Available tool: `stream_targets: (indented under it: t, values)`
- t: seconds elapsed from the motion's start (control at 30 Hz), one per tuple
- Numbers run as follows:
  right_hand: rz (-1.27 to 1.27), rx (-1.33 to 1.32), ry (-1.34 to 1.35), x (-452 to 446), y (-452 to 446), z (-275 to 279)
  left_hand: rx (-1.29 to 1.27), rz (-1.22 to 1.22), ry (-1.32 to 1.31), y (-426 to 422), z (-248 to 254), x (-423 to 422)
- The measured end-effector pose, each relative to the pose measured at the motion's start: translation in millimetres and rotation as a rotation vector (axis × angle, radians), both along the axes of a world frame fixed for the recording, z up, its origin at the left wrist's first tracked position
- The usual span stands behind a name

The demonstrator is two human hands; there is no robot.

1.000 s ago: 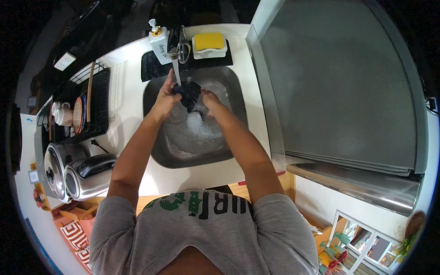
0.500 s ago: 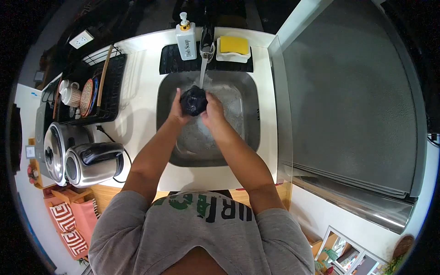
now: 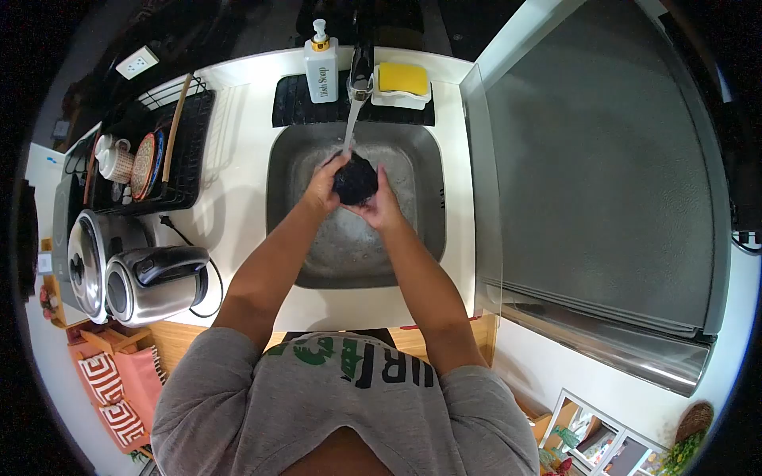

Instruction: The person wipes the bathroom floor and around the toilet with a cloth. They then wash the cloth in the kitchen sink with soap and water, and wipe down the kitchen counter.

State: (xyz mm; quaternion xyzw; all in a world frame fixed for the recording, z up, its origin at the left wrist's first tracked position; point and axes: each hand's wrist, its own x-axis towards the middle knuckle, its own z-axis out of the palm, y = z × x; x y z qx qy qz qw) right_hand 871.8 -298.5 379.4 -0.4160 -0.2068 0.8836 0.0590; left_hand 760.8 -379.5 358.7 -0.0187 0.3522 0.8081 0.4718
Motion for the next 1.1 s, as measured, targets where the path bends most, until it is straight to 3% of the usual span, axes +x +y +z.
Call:
stream_targets:
  t: [0.07, 0.13, 0.17, 0.27, 0.3, 0.37, 0.43, 0.5, 0.57, 0.6, 0.63, 0.67, 0.77, 0.87, 0.97, 1.0, 1.1]
  values:
    - [-0.028, 0.061, 0.072, -1, -4, -17, -0.017, 0.108, 0.015, -8, 3, 13]
    - [-0.099, 0.354, -0.115, -1, -8, -19, -0.052, 0.149, -0.071, -16, -15, 11]
    - [-0.097, 0.354, -0.116, -2, -14, -19, -0.086, 0.194, -0.156, -18, -27, 9]
    - [0.115, 1.172, -0.207, -8, -48, -5, -0.248, 0.054, -0.323, -14, -46, 12]
    - [0.115, 1.173, -0.208, -13, -52, -3, -0.247, 0.054, -0.325, -14, -50, 15]
    - [0.202, 1.506, -0.350, -25, -52, 3, -0.094, 0.043, -0.362, -15, -59, 22]
    - [0.233, 1.458, -0.393, -34, -28, 6, -0.057, 0.075, -0.434, -3, -70, 17]
    - [0.309, 1.181, -0.528, -38, -7, 3, -0.529, 0.123, -0.198, 3, -63, 18]
    - [0.317, 1.343, -0.582, -44, -13, -32, -0.464, 0.112, -0.160, -1, -82, 10]
    - [0.181, 1.439, -0.471, -47, -30, -39, -0.310, 0.080, -0.245, -5, -112, 1]
    - [0.043, 1.524, -0.359, -46, -45, -39, -0.157, 0.048, -0.329, -9, -103, -2]
    - [0.043, 1.528, -0.363, -44, -54, -38, -0.247, 0.062, -0.492, -16, -93, -7]
    - [0.171, 1.504, -0.265, -47, -64, -20, -0.181, 0.092, -0.421, -25, -109, -3]
    - [0.423, 1.371, -0.597, -65, -30, -20, -0.207, 0.142, -0.292, -27, -56, 5]
    - [0.478, 1.530, -0.607, -83, 11, -110, -0.231, 0.170, -0.182, -31, -23, -2]
    - [0.155, 1.063, -0.396, -88, 18, -141, -0.169, 0.190, -0.227, -32, -33, -7]
    - [0.182, 0.887, -0.207, -75, -3, -57, -0.154, 0.166, -0.359, -27, -63, -21]
